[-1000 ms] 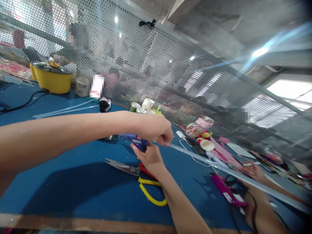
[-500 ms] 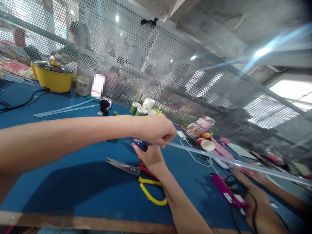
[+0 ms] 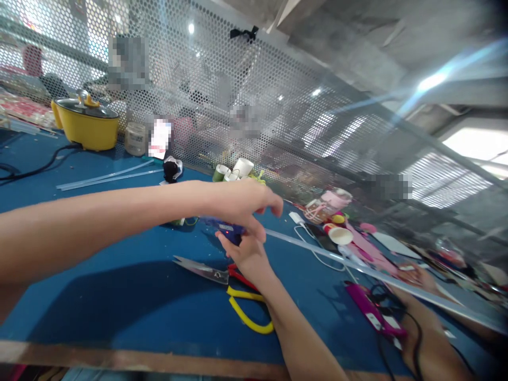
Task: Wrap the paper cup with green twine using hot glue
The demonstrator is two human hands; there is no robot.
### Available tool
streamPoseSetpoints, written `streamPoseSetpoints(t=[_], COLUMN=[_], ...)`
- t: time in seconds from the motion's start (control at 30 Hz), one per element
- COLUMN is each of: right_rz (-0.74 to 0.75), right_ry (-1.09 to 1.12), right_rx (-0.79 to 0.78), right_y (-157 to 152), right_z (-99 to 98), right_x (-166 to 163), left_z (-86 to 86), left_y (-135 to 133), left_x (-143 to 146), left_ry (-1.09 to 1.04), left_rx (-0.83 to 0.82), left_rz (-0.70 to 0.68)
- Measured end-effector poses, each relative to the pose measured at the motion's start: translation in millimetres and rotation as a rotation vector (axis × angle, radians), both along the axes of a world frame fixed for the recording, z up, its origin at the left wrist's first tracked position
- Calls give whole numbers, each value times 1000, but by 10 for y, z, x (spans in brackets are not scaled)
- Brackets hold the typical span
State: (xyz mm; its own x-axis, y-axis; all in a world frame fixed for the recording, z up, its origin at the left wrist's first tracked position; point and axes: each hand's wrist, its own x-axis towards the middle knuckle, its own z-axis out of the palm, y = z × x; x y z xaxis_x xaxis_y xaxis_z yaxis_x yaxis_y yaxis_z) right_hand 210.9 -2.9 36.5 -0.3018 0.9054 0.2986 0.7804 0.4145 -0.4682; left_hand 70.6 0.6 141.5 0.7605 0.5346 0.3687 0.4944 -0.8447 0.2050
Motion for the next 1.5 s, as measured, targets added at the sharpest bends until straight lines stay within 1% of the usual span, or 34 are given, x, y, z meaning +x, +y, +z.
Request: streamPoseSetpoints(t=[0.07,0.1,0.17,0.2,0.23,0.27,0.33,0.37,0.4,0.47,0.5,0.57,0.67,0.77,0.83,0.9,1.03,1.13,1.3,1.4,1.5], right_rz=[-36,-51,-69,-69,-66,-61,-42,-36,-31,-23,-18,-1,41,85,116,142,190,211,153,149,146], right_ry=[60,103,191,223,245,261,281,289,299,317,330,376,512,654,730,801,854,835,763,748,694], right_rx=[-65,-99,-164,-194,-218,-234,-258,-266,-272,-285,-292,-311,-347,-415,-479,-531,-559,-502,-381,-360,-328], right_y=[-22,-33,-53,-63,-73,-84,-103,-111,-116,-114,-107,-83,-45,-32,-37,-48,-76,-97,-123,-123,-110], right_z=[56,85,138,162,183,202,233,243,250,251,246,229,203,192,186,174,137,121,133,161,214], right_x=[4,6,9,6,0,-8,-30,-39,-45,-41,-31,0,48,60,44,16,-44,-68,-72,-44,25], left_z=[-7,-35,-154,-245,-352,-468,-698,-800,-887,-1011,-1051,-1105,-1173,-1243,-1273,-1282,-1274,-1266,-1182,-1126,-1136], left_y=[9,16,28,31,31,27,14,6,0,-10,-16,-38,-110,-211,-270,-317,-387,-421,-440,-444,-429], left_x=[-211,-346,-643,-791,-928,-1048,-1220,-1270,-1298,-1298,-1280,-1223,-1124,-1028,-965,-900,-769,-697,-624,-611,-672], left_ry=[-158,-200,-157,-96,-16,32,77,79,74,61,24,-28,-120,-188,-236,-288,-307,-262,-187,-225,-269], left_rx=[-5,-12,-15,-37,-108,-204,-330,-399,-430,-479,-504,-480,-316,-256,-233,-215,-191,-232,-309,-312,-283], left_rz=[122,235,518,672,798,892,882,852,813,719,651,587,497,387,357,363,336,288,168,164,209])
